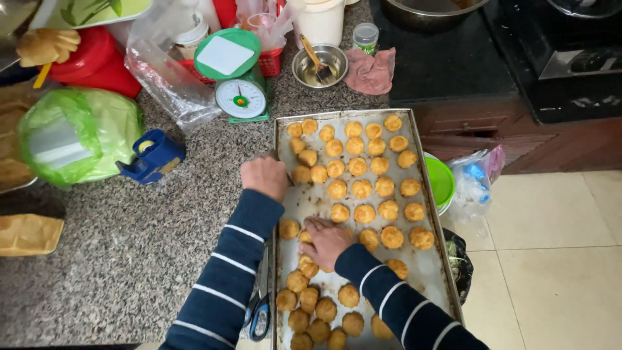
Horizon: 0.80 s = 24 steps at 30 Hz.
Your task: The person uses a yellow-handled metal scraper to push and arrange small, round pastries on a baking sheet. They then use the scraper to clean the granite countertop, scraping debris into a nearby trash bin.
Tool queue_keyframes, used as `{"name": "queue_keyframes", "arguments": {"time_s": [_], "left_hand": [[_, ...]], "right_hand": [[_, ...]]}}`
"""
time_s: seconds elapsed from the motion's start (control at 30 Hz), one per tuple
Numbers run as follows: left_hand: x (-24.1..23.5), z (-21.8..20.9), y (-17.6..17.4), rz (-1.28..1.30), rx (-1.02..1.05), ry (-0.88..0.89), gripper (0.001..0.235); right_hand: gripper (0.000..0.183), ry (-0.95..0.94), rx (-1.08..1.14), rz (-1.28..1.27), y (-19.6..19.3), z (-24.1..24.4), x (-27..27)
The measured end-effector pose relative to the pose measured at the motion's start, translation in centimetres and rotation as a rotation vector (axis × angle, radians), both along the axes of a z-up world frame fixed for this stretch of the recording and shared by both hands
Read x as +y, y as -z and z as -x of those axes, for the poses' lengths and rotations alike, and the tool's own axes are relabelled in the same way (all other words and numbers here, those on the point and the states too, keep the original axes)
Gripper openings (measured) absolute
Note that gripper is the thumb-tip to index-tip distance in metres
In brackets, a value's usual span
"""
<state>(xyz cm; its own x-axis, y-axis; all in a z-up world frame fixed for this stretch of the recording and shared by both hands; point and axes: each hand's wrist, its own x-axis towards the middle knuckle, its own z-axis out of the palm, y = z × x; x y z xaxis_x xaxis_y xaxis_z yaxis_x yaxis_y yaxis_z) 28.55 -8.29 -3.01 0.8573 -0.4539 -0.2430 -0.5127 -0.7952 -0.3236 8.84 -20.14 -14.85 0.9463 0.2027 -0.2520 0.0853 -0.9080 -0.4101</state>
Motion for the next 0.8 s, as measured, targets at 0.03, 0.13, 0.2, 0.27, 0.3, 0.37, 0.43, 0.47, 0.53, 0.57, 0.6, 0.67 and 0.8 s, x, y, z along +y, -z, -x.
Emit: {"name": "queue_keyframes", "arguments": {"time_s": [0.03,0.13,0.2,0.27,0.3,0.37,0.43,0.47,0.53,0.57,0.6,0.67,0.8], "left_hand": [[1.0,1.1,-1.2,0.0,-0.002,-0.004,0.032],[3.6,5.2,-5.2,0.043,0.002,-0.047,0.035],[5.0,8.3,-8.7,0.087,-0.032,-0.12,0.032],[6.7,10.8,-10.7,0.176,-0.089,-0.1,0.03],[7.7,12.0,-11.6,0.261,-0.144,-0.082,0.03],[9.7,15.2,-13.1,0.402,-0.076,-0.113,0.033],[11.4,18.5,-13.1,0.543,0.002,-0.149,0.041],[12.1,20.2,-12.5,0.626,-0.019,-0.116,0.046],[12.8,24.4,-11.6,0.706,-0.035,-0.095,0.051],[12.9,26.7,-11.3,0.742,0.059,-0.143,0.054],[12.9,29.2,-11.1,0.777,0.154,-0.191,0.058],[12.6,34.5,-10.8,0.779,0.225,-0.236,0.06],[10.5,44.2,-9.8,0.653,0.417,-0.334,0.061]], "right_hand": [[0.083,-0.004,-0.002,0.0,0.2,0.0,-0.3],[0.077,0.04,-0.055,-0.085,-0.8,0.9,-1.0],[0.065,0.097,-0.114,-0.285,-3.8,2.7,-1.4],[0.06,0.17,-0.206,-0.301,-4.6,4.6,-2.5],[0.055,0.243,-0.295,-0.319,-4.9,5.8,-3.0],[0.048,0.356,-0.424,-0.342,-5.0,8.2,-4.4],[0.041,0.468,-0.546,-0.358,-5.4,10.7,-6.1],[0.032,0.529,-0.572,-0.403,-5.7,12.0,-7.0],[0.025,0.585,-0.587,-0.45,-5.2,14.7,-8.9],[0.028,0.634,-0.629,-0.385,-4.3,16.0,-9.7],[0.032,0.681,-0.671,-0.318,-3.6,17.4,-10.6],[0.033,0.667,-0.593,-0.276,-3.8,19.7,-11.1],[0.026,0.524,-0.576,-0.235,-1.9,24.5,-11.3]]}}
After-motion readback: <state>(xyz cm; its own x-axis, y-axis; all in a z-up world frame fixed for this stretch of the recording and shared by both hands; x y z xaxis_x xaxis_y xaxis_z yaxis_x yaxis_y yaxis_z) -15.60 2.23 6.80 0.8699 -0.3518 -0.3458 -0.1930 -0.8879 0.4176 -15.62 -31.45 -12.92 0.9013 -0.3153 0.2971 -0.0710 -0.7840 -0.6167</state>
